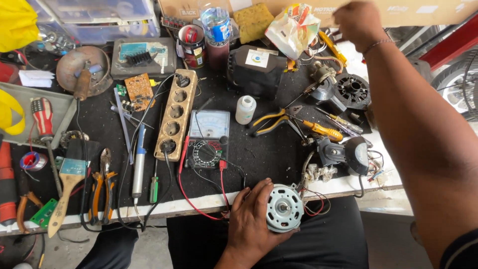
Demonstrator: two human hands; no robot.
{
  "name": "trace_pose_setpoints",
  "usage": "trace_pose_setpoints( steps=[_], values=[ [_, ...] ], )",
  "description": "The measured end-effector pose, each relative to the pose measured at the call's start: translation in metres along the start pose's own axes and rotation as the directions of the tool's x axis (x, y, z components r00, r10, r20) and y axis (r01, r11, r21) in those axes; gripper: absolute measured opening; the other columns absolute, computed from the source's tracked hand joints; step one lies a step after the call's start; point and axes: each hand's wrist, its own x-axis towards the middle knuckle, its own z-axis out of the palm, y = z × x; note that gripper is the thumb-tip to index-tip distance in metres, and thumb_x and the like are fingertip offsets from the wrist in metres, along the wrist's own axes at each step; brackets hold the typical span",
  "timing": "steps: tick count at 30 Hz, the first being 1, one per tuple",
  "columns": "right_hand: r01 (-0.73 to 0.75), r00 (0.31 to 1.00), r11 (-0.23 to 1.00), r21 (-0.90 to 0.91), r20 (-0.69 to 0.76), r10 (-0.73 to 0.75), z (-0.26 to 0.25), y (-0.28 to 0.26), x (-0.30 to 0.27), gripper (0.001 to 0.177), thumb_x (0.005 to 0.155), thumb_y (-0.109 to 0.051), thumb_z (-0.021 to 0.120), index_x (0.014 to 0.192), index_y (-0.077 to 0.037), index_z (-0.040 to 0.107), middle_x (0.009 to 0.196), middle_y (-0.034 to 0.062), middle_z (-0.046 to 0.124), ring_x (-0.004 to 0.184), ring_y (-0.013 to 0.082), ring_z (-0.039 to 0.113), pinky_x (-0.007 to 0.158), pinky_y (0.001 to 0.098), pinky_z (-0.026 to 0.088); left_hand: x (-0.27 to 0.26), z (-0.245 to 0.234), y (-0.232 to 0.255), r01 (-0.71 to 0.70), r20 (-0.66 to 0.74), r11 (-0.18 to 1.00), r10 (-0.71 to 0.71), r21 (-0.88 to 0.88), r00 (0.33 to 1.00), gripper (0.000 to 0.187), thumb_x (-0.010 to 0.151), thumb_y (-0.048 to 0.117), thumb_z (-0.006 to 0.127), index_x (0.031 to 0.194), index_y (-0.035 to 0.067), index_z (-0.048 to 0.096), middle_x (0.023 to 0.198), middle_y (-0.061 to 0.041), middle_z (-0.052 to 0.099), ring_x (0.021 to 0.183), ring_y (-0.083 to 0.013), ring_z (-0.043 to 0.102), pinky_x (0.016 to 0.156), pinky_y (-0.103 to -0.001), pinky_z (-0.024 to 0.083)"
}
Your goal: The person uses a yellow screwdriver to loosen and remove screws from a small electric motor held in their left hand. They then use a multimeter to test the motor's electrical connections and continue to disassemble the motor casing.
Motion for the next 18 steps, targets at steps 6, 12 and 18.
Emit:
trace_pose_setpoints(
  steps=[6, 12, 18],
  values=[
    [0.114, 0.908, 0.679, -0.725, 0.353, 0.225, 0.015, 0.013, -0.038, 0.057, 0.096, -0.057, 0.067, 0.112, -0.003, 0.076, 0.112, 0.0150, 0.074, 0.101, 0.0304, 0.064, 0.090, 0.0456, 0.050, 0.000, 0.002, -0.001, 0.003, -0.007, 1.000, -0.003, 0.008, 1.000, 0.103, 0.069, 0.064, 0.088, 0.143, 0.007, 0.043, 0.144, -0.014, 0.061, 0.131, -0.0258, 0.062, 0.110, -0.047, 0.040],
    [0.000, 0.941, 0.682, -0.731, 0.231, 0.248, 0.031, 0.037, -0.038, 0.052, 0.090, -0.053, 0.078, 0.077, -0.004, 0.063, 0.078, 0.0090, 0.058, 0.071, 0.0224, 0.051, 0.056, 0.0341, 0.041, 0.000, 0.003, 0.000, 0.007, -0.006, 1.000, -0.006, 0.018, 1.000, 0.102, 0.070, 0.065, 0.087, 0.142, 0.007, 0.044, 0.143, -0.014, 0.061, 0.131, -0.0255, 0.062, 0.109, -0.047, 0.041],
    [-0.011, 0.978, 0.770, -0.638, 0.155, 0.142, 0.016, 0.036, -0.037, 0.049, 0.086, -0.059, 0.080, 0.096, -0.012, 0.081, 0.080, 0.0066, 0.072, 0.079, 0.0231, 0.062, 0.061, 0.0379, 0.049, 0.001, 0.001, 0.001, 0.004, -0.009, 1.000, -0.004, 0.020, 1.000, 0.102, 0.071, 0.066, 0.085, 0.143, 0.007, 0.044, 0.143, -0.013, 0.062, 0.132, -0.0250, 0.061, 0.110, -0.047, 0.040]
  ],
)
